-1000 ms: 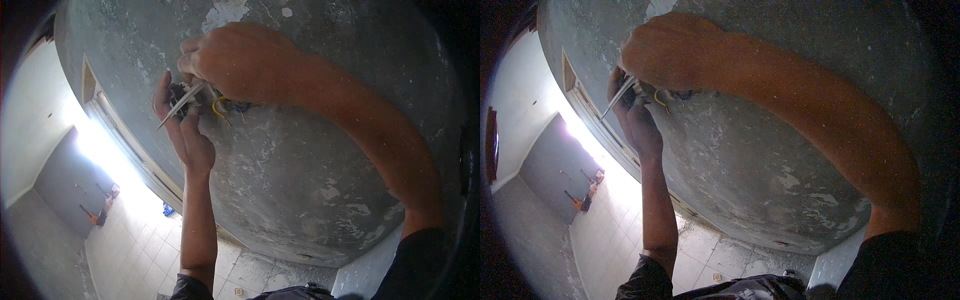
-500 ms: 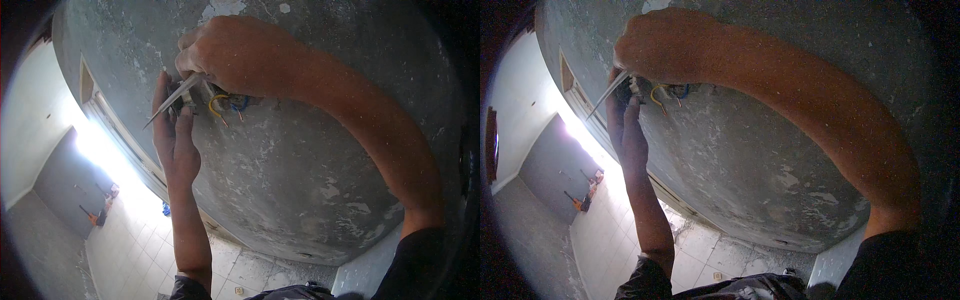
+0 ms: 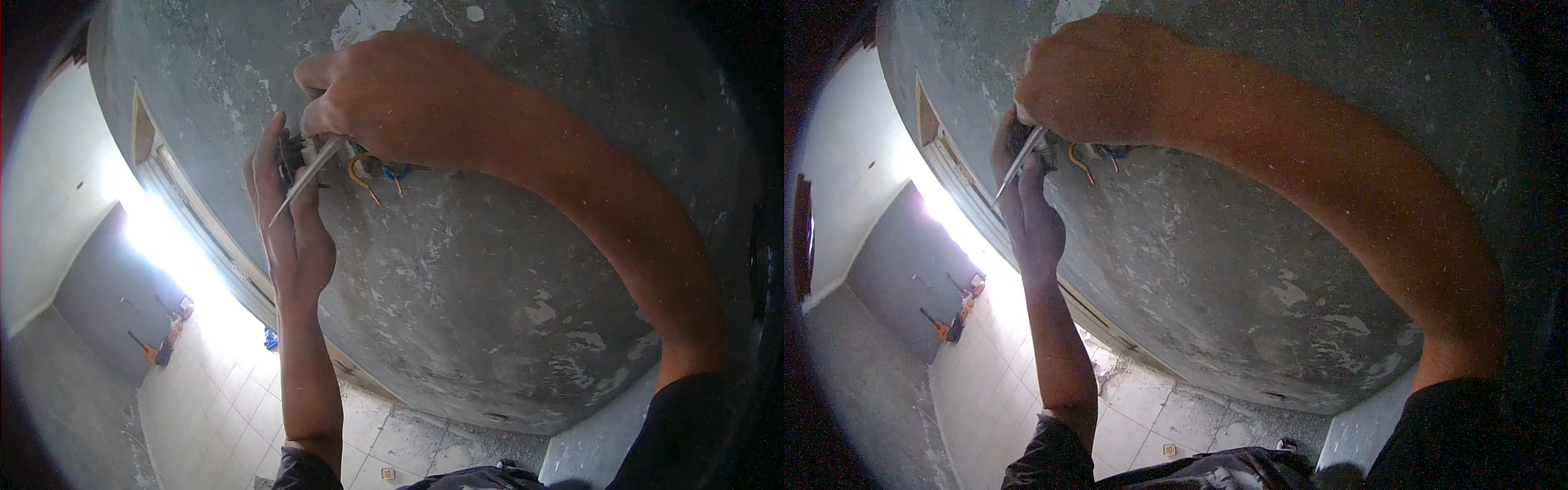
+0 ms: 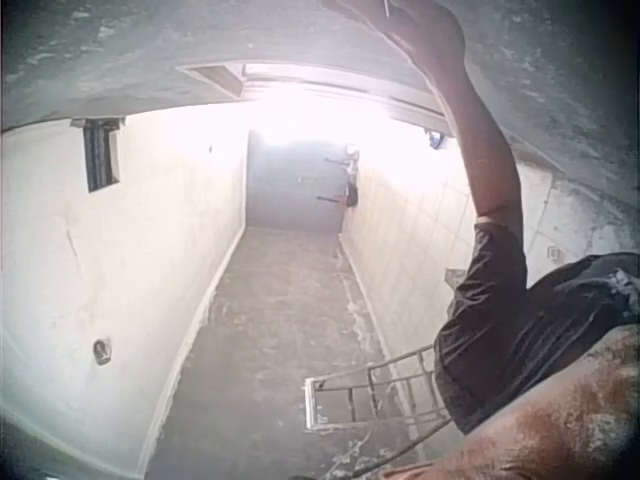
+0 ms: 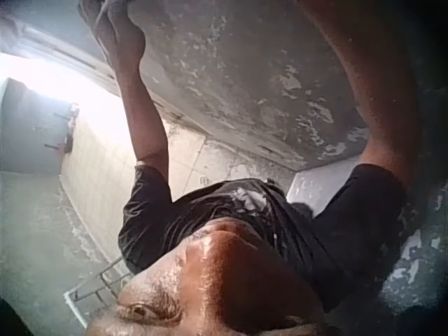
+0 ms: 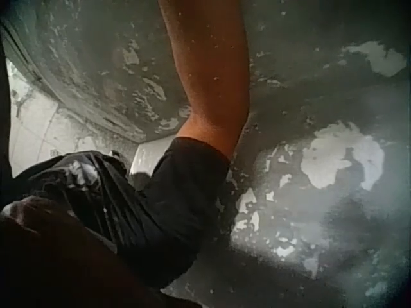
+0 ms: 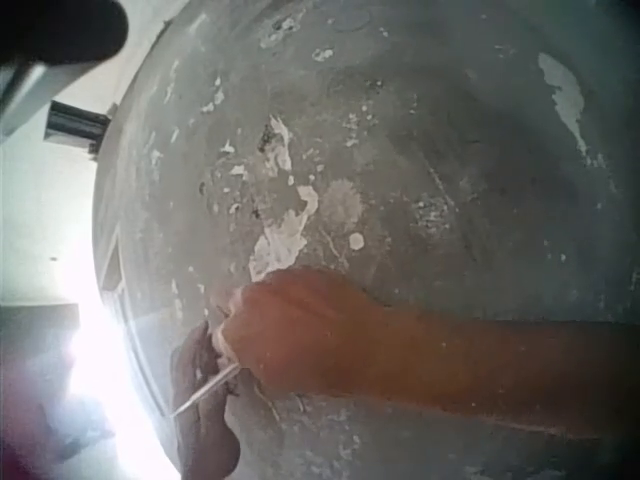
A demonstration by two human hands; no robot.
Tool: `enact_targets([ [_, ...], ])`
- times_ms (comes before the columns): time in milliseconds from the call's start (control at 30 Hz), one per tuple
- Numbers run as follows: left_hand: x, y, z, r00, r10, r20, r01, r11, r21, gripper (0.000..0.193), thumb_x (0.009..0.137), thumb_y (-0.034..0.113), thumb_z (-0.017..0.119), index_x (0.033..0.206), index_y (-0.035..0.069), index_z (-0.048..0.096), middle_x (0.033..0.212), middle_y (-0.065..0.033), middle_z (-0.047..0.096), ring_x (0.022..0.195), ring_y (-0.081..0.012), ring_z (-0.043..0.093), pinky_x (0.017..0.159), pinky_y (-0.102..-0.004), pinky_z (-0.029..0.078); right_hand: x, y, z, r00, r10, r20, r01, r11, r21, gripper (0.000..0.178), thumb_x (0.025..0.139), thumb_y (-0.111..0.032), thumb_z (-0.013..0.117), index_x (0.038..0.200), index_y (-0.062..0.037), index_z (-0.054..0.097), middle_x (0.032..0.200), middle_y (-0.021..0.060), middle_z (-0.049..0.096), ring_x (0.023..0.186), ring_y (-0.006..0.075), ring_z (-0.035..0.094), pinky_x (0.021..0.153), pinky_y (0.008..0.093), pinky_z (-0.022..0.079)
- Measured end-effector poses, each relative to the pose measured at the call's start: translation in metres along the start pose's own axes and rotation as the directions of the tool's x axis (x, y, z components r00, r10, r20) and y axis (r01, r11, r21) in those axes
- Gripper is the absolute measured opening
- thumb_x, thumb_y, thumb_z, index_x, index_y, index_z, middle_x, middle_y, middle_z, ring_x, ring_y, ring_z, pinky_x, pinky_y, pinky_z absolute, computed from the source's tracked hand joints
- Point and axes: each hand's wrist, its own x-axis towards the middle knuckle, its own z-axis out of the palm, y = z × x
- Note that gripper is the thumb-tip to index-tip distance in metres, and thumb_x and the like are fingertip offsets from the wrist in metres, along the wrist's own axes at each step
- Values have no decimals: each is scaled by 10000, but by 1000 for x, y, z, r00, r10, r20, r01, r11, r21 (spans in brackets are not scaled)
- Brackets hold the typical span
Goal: Installing an electrical outlet into a wall socket.
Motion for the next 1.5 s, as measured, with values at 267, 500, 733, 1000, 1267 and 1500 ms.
enact_targets([
  [267,-1,-4,12,1000,11,-26,-12,999,-30,532,1009,375,295,1428,66,405,1337,-204,451,1245,-327,490,1041,-440,396,4,1,12,995,-54,-85,50,998,-49,151,878,-69,615,927,-33,754,973,157,724,864,286,725,797,390,589],
  [500,0,-6,16,998,24,-53,-27,997,-68,568,1000,412,284,1426,56,402,1325,-200,450,1224,-319,494,1033,-438,394,0,3,13,1000,-18,-16,17,999,-47,185,849,-74,698,1026,-33,734,1075,137,695,955,279,709,890,376,554],
  [733,0,-12,25,991,102,-86,-110,990,-91,566,1003,376,303,1462,51,366,1331,-208,444,1249,-317,457,1053,-438,367,1,3,14,998,-22,-55,16,994,-110,207,853,-90,695,1046,-24,726,1057,137,699,940,271,713,879,369,556],
  [1000,-6,5,18,990,-22,-140,-26,942,-334,728,954,340,577,1523,63,216,1425,-219,444,1310,-315,440,1105,-443,328,0,6,12,999,26,-22,-26,1000,15,140,824,-99,686,947,-48,727,945,104,670,804,237,686,749,357,553],
  [1267,-10,-3,9,977,-27,-214,-69,901,-428,1095,718,212,867,1535,134,141,1367,-187,468,1296,-301,450,1055,-448,441,4,10,-1,1000,-12,-3,13,985,173,140,827,-102,649,935,-43,715,952,135,679,855,292,689,792,395,554],
  [1500,-12,-4,10,985,-105,-139,27,882,-470,884,792,168,803,1495,50,280,1431,-201,442,1305,-284,465,1073,-425,426,1,8,1,999,51,14,-53,976,212,161,812,-80,647,954,-59,719,945,121,654,859,292,670,794,397,548],
])
